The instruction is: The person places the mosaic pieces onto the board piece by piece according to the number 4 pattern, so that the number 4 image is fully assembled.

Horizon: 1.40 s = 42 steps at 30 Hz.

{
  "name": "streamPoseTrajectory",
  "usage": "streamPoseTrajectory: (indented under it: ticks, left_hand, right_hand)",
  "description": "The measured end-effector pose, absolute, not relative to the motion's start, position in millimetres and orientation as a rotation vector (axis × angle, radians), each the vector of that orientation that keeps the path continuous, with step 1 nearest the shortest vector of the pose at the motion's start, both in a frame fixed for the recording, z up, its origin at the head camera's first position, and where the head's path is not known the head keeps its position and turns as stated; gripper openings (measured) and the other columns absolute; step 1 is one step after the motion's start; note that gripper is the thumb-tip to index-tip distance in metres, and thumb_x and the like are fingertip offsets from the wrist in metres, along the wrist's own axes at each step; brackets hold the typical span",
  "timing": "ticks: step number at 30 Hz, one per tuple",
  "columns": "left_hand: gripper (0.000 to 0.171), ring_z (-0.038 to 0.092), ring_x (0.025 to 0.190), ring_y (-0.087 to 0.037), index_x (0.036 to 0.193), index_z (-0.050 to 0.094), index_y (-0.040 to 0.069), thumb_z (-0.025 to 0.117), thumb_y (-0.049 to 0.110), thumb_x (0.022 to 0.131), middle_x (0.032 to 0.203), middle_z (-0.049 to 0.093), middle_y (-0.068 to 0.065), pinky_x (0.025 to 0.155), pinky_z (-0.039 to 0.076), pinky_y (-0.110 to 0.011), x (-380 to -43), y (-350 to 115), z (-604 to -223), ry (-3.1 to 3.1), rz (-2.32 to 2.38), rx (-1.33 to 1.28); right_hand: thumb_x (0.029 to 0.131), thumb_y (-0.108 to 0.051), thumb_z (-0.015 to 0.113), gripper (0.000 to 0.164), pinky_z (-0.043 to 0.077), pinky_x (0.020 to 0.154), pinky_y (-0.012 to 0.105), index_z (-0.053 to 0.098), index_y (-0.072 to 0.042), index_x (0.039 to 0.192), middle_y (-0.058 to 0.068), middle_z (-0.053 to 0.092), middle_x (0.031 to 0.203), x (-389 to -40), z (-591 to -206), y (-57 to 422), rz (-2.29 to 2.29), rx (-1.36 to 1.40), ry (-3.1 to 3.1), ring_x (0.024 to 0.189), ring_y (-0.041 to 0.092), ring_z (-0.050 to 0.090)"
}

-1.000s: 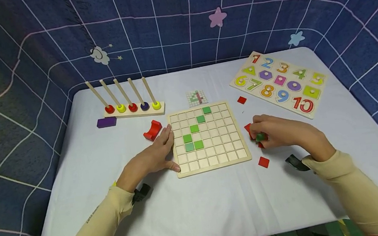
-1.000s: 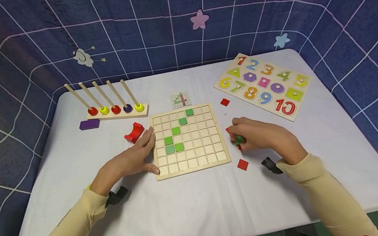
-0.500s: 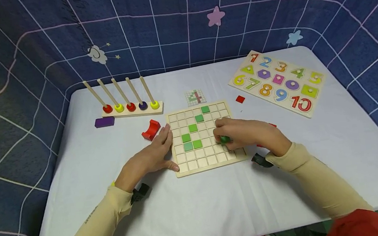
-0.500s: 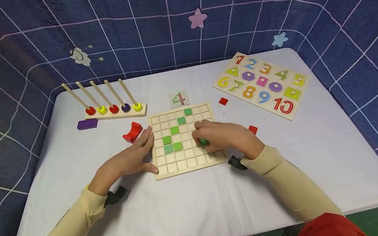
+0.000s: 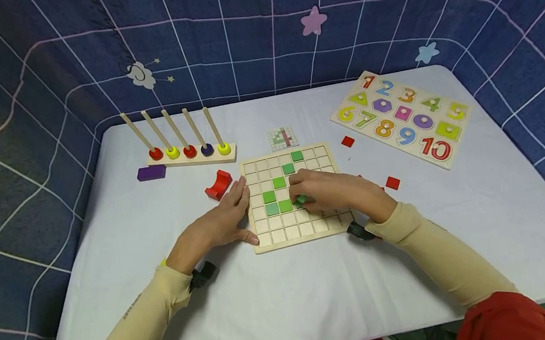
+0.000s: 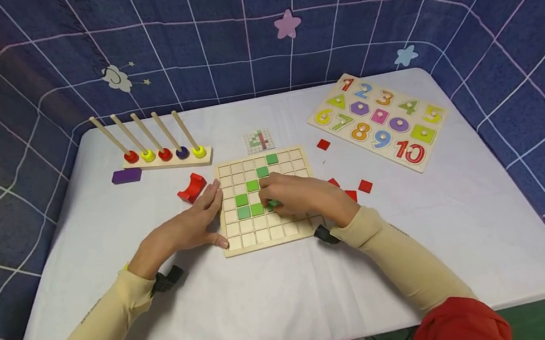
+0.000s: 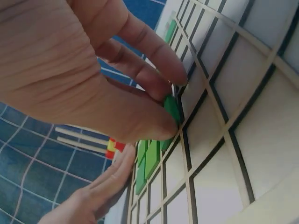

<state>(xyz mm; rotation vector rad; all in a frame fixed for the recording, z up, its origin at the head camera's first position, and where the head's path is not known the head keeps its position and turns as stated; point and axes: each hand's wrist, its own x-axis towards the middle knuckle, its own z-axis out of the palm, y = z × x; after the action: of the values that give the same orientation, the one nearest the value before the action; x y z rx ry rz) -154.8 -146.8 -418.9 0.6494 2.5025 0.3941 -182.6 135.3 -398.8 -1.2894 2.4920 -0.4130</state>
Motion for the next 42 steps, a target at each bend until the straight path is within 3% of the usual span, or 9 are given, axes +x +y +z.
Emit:
streamPoseTrajectory:
  ticks: [20, 28, 37, 42]
  left_hand:
    - [0.130, -0.002, 0.169, -0.041, 0.169, 0.007, -0.006, 0.090, 0.042, 0.082, 0.181, -0.008, -0.021, 0.136, 0.020, -0.054, -157, -146, -419, 2.490, 0.405, 0.652]
    - [0.129, -0.003, 0.169, -0.040, 0.169, 0.006, -0.005, 0.089, 0.042, 0.082, 0.181, -0.009, -0.021, 0.135, 0.021, -0.054, -156, -145, -418, 2.487, 0.402, 0.632]
    - [0.130, -0.002, 0.170, -0.040, 0.169, 0.006, -0.005, 0.090, 0.041, 0.082, 0.181, -0.009, -0.020, 0.135, 0.021, -0.054, -155, -147, -419, 2.491, 0.405, 0.626]
    - [0.130, -0.003, 0.170, -0.040, 0.170, 0.005, -0.004, 0.090, 0.041, 0.081, 0.181, -0.010, -0.020, 0.135, 0.021, -0.054, -155, -147, -418, 2.486, 0.415, 0.630]
  right_hand:
    - [0.093, -0.006, 0.082, 0.006, 0.059, 0.092, 0.036, 0.080, -0.007, 0.099, 0.005, 0.069, 0.104, -183, -404, 133, -0.493, -1.299, 2.524, 0.101, 0.021, 0.062]
    - [0.090, -0.003, 0.084, 0.004, 0.061, 0.084, 0.033, 0.083, -0.007, 0.089, 0.007, 0.070, 0.094, -184, -408, 137, -0.458, -1.558, 2.543, 0.093, 0.022, 0.066]
    - [0.091, -0.005, 0.085, 0.006, 0.060, 0.085, 0.035, 0.082, -0.007, 0.086, 0.006, 0.070, 0.094, -181, -406, 137, -0.438, -1.578, 2.563, 0.091, 0.021, 0.066]
    - [0.097, -0.015, 0.081, 0.006, 0.059, 0.089, 0.037, 0.082, -0.009, 0.094, 0.006, 0.070, 0.102, -181, -400, 140, -0.444, -1.459, 2.515, 0.096, 0.019, 0.063]
